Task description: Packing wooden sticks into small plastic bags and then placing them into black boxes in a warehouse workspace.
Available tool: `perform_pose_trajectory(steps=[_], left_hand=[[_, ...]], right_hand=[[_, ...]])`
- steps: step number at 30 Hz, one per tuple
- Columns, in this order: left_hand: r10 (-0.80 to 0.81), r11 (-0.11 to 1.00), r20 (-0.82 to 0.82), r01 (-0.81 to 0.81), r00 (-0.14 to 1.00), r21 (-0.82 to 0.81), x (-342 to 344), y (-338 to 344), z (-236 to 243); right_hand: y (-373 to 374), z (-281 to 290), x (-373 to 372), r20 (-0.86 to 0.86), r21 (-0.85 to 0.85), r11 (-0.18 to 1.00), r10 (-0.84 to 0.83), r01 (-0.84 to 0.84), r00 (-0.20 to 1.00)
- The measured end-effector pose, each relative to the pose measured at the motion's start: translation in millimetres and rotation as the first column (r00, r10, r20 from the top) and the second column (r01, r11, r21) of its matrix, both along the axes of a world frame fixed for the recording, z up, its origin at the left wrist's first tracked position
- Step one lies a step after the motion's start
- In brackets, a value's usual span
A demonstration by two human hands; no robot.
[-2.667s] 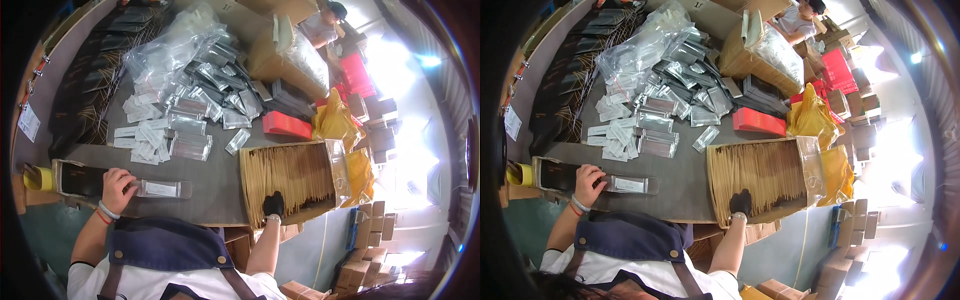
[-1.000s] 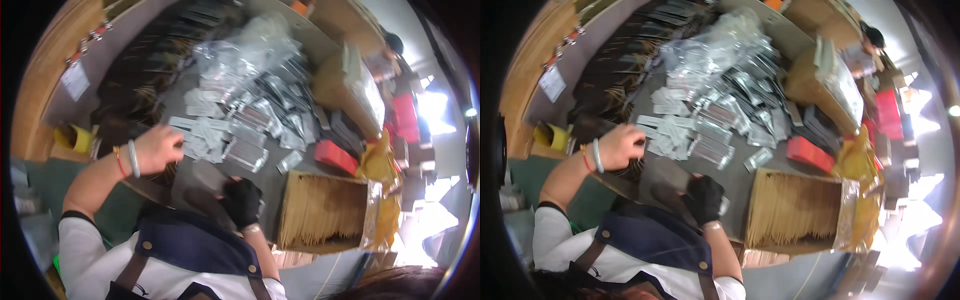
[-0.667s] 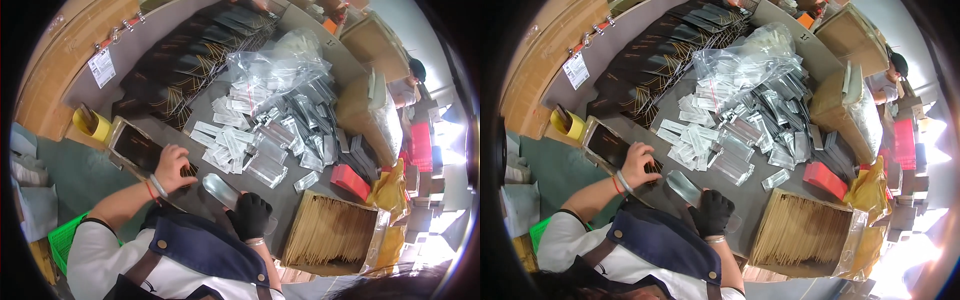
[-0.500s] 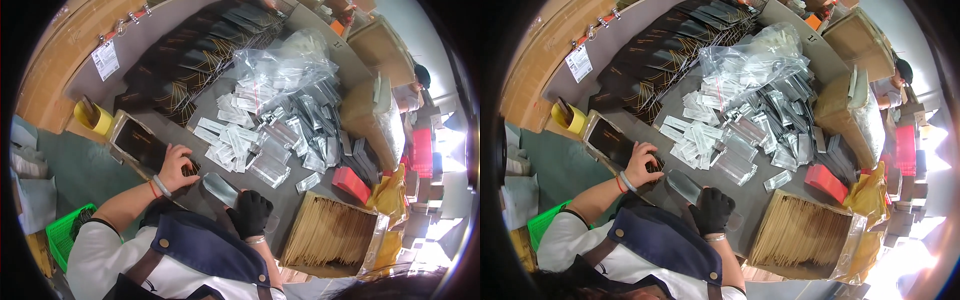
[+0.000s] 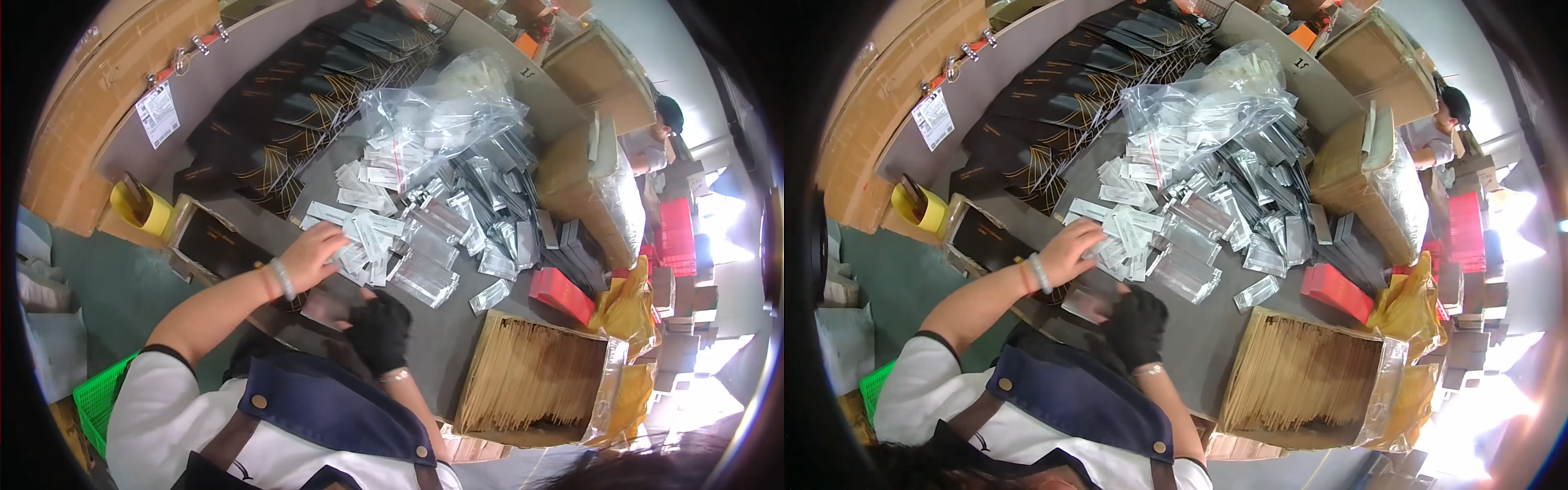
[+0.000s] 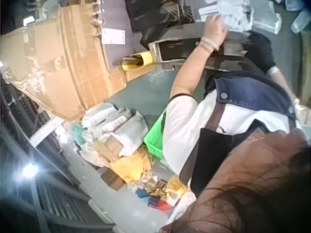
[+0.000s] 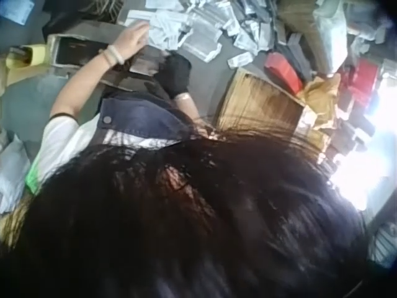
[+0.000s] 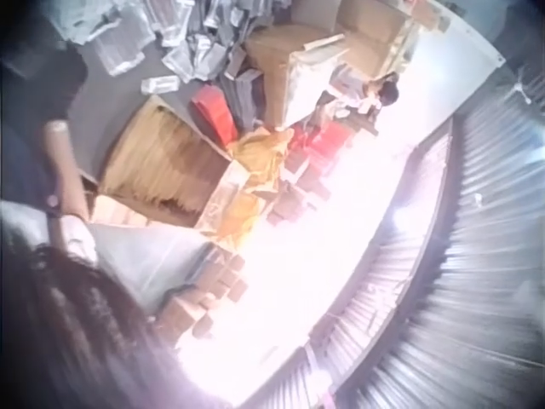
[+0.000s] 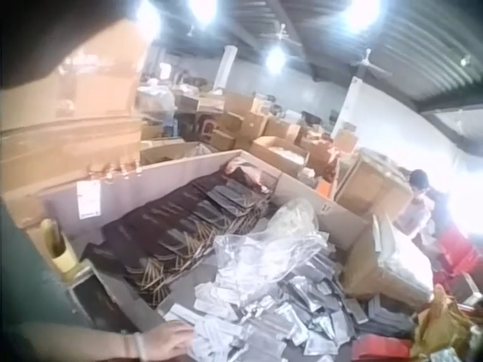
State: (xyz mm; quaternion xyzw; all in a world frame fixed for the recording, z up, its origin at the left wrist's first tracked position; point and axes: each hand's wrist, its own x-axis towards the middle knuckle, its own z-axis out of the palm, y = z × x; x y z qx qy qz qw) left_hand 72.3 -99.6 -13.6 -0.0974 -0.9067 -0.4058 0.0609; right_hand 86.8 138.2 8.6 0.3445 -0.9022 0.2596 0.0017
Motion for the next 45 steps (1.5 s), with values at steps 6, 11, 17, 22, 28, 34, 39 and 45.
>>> perform_pose_trajectory(steps=[6, 11, 17, 22, 28, 34, 39, 45], left_hand=[[-0.125, 0.872, -0.101, 0.061, 0.987, -0.486, -68, 11, -12], [-0.195, 0.872, -0.098, 0.127, 0.976, -0.472, -76, 7, -4], [-0.156, 0.806, 0.159, 0.219, 0.975, -0.549, -78, 17, 14], [-0.157, 0.868, 0.244, 0.252, 0.957, -0.428, -88, 7, 23], [-0.124, 0.913, 0.256, 0.212, 0.959, -0.348, -87, 9, 27], [-0.133, 0.927, 0.298, 0.225, 0.945, -0.3, -86, 4, 22], [-0.131, 0.905, 0.259, 0.222, 0.957, -0.362, -90, 10, 28], [-0.062, 0.915, 0.137, 0.111, 0.989, -0.388, -85, 12, 30]], right_hand=[[175, -3, 6, -0.034, -0.119, 0.706, -0.706, 0.698, 0.708], [294, -5, 47, -0.166, 0.053, 0.338, -0.925, 0.94, 0.342], [297, 0, 38, -0.092, 0.411, 0.273, -0.937, 0.87, 0.337], [296, -1, 31, -0.104, 0.39, 0.293, -0.928, 0.873, 0.358], [295, 1, 28, -0.083, 0.396, 0.314, -0.923, 0.863, 0.375], [296, 8, 20, -0.028, 0.47, 0.327, -0.923, 0.82, 0.384], [296, 13, 20, 0.022, 0.464, 0.277, -0.953, 0.842, 0.301], [293, 8, 14, 0.059, 0.511, 0.327, -0.936, 0.795, 0.347]])
